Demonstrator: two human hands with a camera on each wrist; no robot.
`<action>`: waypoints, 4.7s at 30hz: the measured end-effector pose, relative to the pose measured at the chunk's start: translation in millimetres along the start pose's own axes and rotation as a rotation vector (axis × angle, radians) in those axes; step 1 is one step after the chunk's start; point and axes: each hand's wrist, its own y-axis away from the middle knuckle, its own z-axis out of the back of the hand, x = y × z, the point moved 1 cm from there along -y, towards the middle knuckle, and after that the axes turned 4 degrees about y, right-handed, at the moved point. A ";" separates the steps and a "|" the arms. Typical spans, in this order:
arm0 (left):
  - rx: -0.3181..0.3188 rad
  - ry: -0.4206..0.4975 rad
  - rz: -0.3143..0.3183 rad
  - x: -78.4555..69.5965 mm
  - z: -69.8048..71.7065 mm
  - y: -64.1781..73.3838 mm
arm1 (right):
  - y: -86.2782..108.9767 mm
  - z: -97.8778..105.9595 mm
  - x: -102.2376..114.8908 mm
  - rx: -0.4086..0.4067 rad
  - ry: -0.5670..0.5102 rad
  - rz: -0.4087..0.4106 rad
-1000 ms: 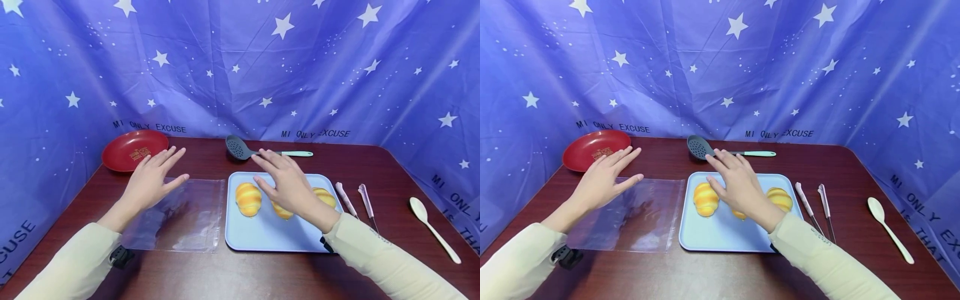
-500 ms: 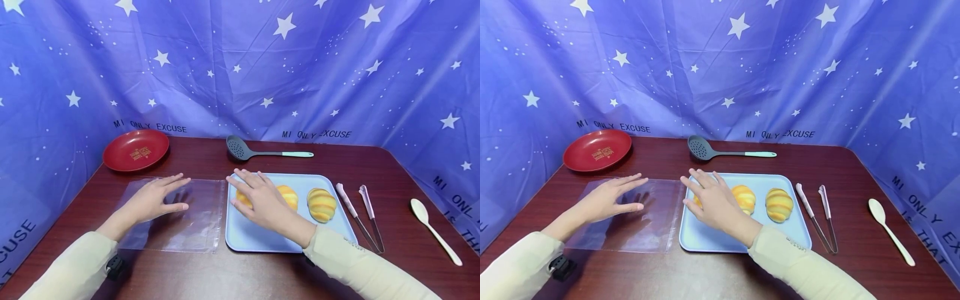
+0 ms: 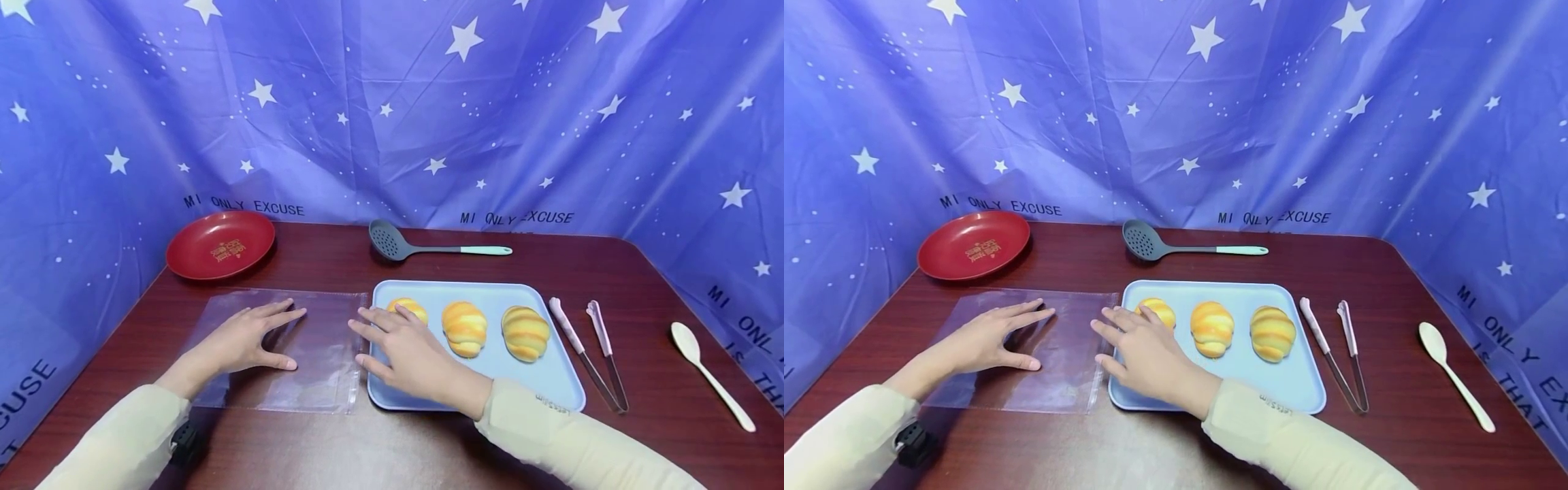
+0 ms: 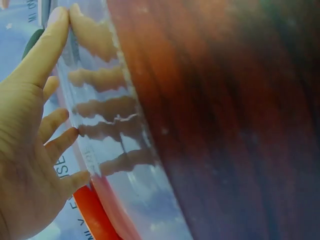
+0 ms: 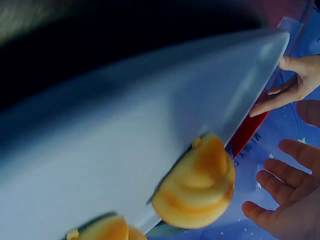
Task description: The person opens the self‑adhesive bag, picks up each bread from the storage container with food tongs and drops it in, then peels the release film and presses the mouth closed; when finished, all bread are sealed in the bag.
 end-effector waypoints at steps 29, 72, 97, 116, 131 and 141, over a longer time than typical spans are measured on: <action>0.020 0.008 0.021 3.0 0.7 -2.3 | -8.2 -25.4 26.9 0.174 0.220 0.033; -0.098 -0.021 -0.130 5.0 5.1 0.2 | -10.5 -25.4 29.5 0.167 0.269 0.040; -0.122 0.058 -0.021 -0.9 2.3 1.9 | -10.3 -29.3 28.9 0.137 0.292 0.058; -0.255 0.317 0.011 -1.8 4.9 -2.2 | -11.2 -28.6 29.1 0.143 0.282 0.052; -0.267 0.382 0.088 1.7 8.6 -0.1 | -11.0 -28.0 28.9 0.163 0.268 0.045; -0.380 0.389 0.031 -2.6 14.0 1.6 | -11.1 -28.0 28.2 0.137 0.257 0.058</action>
